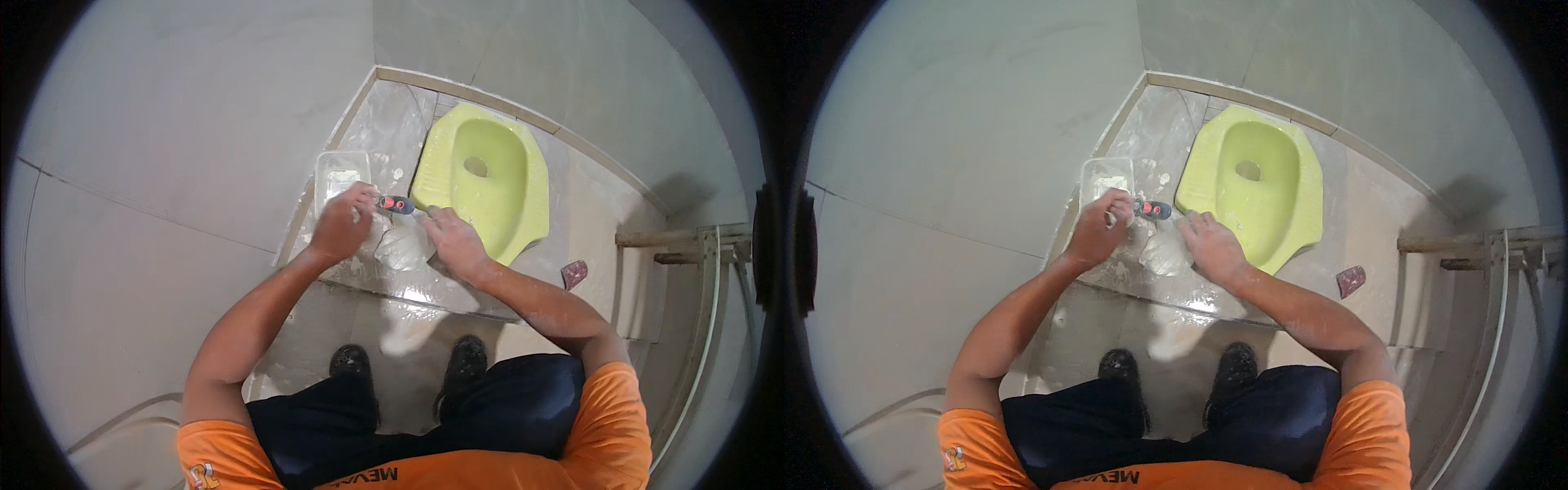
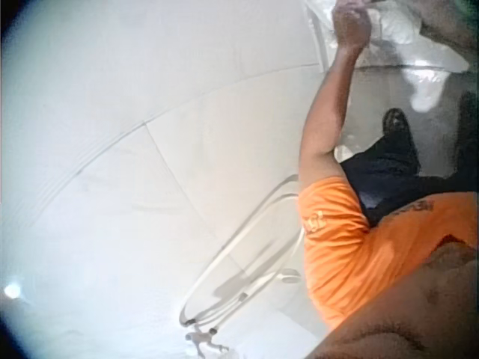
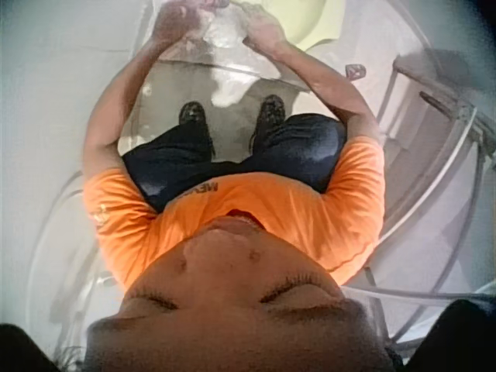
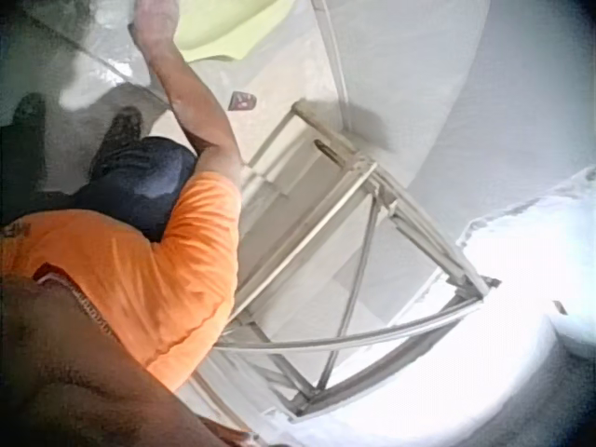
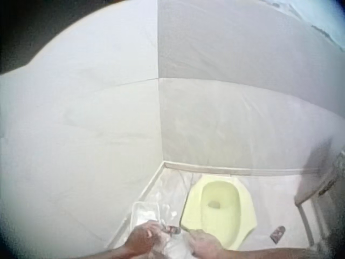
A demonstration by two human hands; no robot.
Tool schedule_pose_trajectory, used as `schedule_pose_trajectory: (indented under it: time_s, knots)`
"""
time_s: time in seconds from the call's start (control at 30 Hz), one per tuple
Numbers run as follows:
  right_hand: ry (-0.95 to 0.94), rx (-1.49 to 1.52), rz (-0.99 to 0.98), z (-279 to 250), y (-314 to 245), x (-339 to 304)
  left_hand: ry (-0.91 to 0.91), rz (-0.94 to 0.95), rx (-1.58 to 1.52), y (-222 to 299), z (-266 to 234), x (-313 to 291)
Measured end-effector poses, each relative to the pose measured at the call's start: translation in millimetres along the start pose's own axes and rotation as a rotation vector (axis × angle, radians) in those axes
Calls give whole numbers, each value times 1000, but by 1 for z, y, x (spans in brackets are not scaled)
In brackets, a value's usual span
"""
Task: The person mixes a white paste in a plastic container using a putty knife and then applies the paste to the base of a yellow squat toilet.
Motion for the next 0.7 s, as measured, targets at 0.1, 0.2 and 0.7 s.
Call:
schedule_pose_trajectory:
  time_s: [0.1,0.2,0.7]
  knots:
    - [17,-84,-259,17,-12,-3,152,-98,148,-33,-16,-10]
    - [-56,-145,-344,42,-13,-6,257,-166,337,-58,-19,-21]
    - [-354,-62,-105,5,8,37,10,-1041,-469,-91,-4,-20]
Point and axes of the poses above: each hand's wrist, its own x-axis towards the middle knuckle, its own z-axis out of the palm, y = z × x, the point moved 1 cm from there along x, towards the middle knuckle, and after that the axes turned 4 degrees about x, right-handed, at the moved point
